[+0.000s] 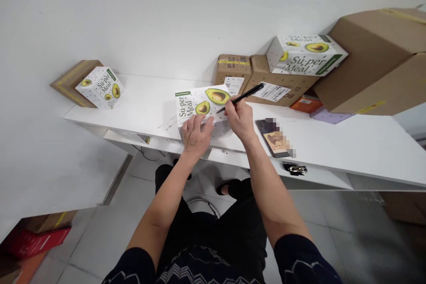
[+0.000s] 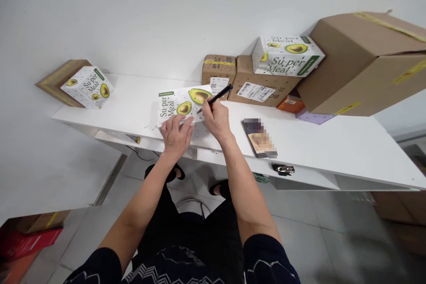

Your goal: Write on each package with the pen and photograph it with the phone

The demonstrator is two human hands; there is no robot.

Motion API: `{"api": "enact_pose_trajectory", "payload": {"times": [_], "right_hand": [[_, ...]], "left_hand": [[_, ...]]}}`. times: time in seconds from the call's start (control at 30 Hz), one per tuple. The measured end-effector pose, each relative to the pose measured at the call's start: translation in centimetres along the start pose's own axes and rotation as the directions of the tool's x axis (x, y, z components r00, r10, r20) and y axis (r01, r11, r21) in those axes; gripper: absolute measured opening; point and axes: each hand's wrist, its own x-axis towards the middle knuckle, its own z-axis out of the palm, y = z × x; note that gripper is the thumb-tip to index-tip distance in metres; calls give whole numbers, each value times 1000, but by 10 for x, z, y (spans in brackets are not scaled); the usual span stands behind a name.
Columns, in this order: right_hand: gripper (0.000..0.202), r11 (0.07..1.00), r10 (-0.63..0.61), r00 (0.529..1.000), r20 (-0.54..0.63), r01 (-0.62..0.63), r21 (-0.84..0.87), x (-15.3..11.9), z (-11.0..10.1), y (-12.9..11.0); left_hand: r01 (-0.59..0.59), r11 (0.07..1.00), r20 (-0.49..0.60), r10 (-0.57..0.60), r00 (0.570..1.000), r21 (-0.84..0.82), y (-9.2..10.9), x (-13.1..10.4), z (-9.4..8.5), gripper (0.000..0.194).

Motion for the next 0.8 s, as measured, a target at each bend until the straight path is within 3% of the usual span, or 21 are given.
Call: {"api": "enact_pose_trajectory", "payload": {"times": [0.53,0.67,0.8], "right_hand": [[21,997,18,1000,17,-19,71,-2,0,3],[21,965,133,985,-113,-103,241,-1,2,1],[26,873,301,901,-312,-129,470,1,-11,6]], "left_hand": [[-22,1000,-12,22,1000,13,0,0,-1,30],[-48,997,-60,52,997,59,-1,0,-1,27],[-36,997,-39,39,998,66,-1,0,-2,26]]}}
